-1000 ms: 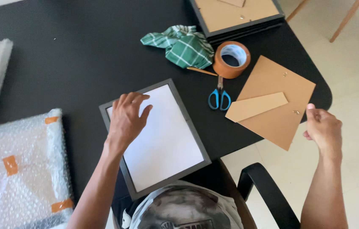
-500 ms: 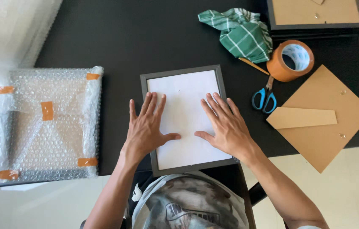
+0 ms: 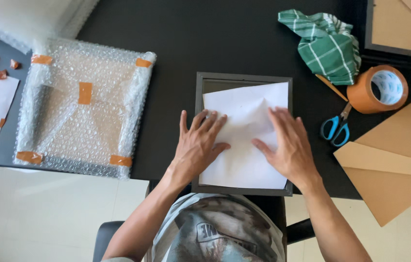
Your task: The person cleans the back and front of a picture frame using a green cloth. They wipe the cardboard backing, flip the frame to clean the glass surface, and then wipe the backing again. The person also handles a small cardboard piece and places it on the frame backing.
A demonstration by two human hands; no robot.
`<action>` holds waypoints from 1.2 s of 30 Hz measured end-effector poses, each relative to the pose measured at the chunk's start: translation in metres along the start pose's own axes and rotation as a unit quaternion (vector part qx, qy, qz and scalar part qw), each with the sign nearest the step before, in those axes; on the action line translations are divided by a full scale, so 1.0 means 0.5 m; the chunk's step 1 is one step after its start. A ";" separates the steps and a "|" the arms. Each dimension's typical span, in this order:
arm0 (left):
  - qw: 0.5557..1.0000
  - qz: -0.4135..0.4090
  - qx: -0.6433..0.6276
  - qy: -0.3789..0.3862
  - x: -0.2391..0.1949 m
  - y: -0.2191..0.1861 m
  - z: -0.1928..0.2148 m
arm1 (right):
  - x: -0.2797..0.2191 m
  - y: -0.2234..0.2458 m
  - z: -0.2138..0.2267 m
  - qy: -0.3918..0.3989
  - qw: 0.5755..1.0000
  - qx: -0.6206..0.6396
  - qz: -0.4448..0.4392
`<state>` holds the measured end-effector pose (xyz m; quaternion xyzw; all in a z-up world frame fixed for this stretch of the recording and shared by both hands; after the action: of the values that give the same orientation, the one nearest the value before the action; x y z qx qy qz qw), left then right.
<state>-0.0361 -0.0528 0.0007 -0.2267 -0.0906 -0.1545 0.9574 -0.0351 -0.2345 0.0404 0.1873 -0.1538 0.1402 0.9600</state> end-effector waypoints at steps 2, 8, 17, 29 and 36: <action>1.000 0.004 -0.005 -0.021 -0.007 -0.005 0.004 | 0.018 -0.023 0.013 -0.044 0.999 -0.006 0.008; 0.995 0.007 -0.040 -0.089 -0.026 -0.019 0.023 | 0.033 -0.113 0.024 -0.125 0.983 0.105 -0.089; 0.885 0.149 -0.394 -0.197 -0.042 0.034 0.104 | 0.084 -0.142 0.112 -0.217 0.831 0.474 -0.197; 0.826 0.246 -0.486 -0.145 -0.035 0.102 0.093 | 0.183 -0.076 0.072 -0.149 0.779 0.582 -0.183; 0.734 0.389 -0.495 -0.255 -0.140 0.281 0.022 | 0.178 0.121 -0.042 0.043 0.849 0.483 -0.208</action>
<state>-0.0553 0.0893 -0.0637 -0.7152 -0.1458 0.2715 0.6273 0.0315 -0.1532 0.0720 0.6487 0.0178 0.0013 0.7608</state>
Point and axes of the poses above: each hand's wrist, its own x-axis towards the middle knuckle, its own z-axis out of the back of the hand, y = z × x, the point moved 10 cm from there along x, towards the middle knuckle, and after that the axes turned 14 degrees about -y, right-handed, at the moved point
